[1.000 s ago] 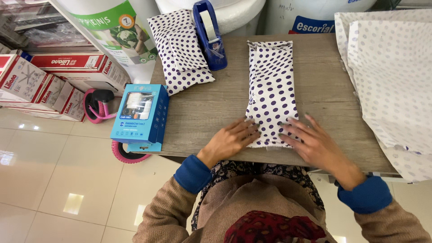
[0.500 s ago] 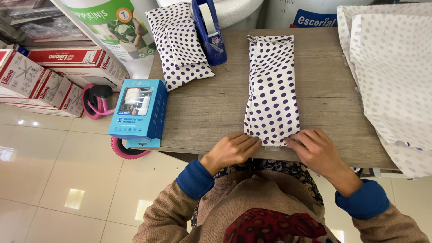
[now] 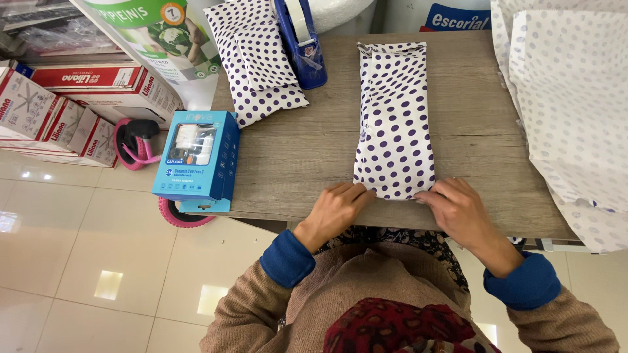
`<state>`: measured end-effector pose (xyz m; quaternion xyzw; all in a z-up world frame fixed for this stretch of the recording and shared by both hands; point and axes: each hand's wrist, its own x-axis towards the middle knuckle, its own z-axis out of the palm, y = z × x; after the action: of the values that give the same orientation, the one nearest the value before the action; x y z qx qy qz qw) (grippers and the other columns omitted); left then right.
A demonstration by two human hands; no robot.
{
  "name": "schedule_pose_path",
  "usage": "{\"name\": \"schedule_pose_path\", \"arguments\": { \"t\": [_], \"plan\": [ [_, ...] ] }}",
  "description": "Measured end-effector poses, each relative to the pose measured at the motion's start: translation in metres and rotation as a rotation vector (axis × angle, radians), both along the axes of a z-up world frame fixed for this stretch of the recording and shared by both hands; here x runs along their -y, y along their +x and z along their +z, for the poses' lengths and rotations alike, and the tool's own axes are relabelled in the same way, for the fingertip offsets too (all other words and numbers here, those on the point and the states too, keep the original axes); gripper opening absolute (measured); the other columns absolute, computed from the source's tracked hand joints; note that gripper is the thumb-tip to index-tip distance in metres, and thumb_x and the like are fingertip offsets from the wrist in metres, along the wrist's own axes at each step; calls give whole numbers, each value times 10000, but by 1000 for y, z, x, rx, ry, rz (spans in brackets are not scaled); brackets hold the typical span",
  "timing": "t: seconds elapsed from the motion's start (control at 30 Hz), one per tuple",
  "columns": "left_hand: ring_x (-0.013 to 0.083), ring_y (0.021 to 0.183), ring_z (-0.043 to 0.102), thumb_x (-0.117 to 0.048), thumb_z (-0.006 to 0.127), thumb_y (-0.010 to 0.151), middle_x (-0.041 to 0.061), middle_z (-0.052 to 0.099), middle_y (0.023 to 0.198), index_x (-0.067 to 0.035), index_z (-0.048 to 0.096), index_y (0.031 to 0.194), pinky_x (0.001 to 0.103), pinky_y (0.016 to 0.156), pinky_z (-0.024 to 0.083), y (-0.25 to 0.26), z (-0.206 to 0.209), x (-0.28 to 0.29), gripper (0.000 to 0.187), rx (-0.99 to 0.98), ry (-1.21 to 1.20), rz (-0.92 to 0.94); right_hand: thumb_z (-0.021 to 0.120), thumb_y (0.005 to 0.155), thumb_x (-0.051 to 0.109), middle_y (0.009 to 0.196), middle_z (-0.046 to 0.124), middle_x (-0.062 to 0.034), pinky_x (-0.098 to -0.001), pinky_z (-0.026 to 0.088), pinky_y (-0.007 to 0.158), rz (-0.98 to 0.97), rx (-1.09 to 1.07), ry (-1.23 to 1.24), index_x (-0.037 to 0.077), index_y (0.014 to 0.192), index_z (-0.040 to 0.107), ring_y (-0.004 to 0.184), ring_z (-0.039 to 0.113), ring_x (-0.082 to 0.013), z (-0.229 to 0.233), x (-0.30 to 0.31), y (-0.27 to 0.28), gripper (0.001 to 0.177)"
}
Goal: The person wraps a small blue box in patterned paper and secures it with tape.
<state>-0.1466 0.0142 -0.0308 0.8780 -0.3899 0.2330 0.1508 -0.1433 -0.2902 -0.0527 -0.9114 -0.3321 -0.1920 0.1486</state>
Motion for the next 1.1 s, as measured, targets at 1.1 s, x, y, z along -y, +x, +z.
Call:
{"name": "schedule_pose_path", "arguments": {
  "t": [1.1],
  "plan": [
    [283, 855, 663, -140, 698, 988, 54, 567, 1007, -156, 682, 1028, 394, 632, 563, 10, -2, 25, 46, 1, -69, 212, 655, 992, 97, 1006, 614, -77, -386, 538, 852, -208, -149, -70, 231, 1218, 751, 942, 637, -250, 19, -27, -2, 280]
  ]
}}
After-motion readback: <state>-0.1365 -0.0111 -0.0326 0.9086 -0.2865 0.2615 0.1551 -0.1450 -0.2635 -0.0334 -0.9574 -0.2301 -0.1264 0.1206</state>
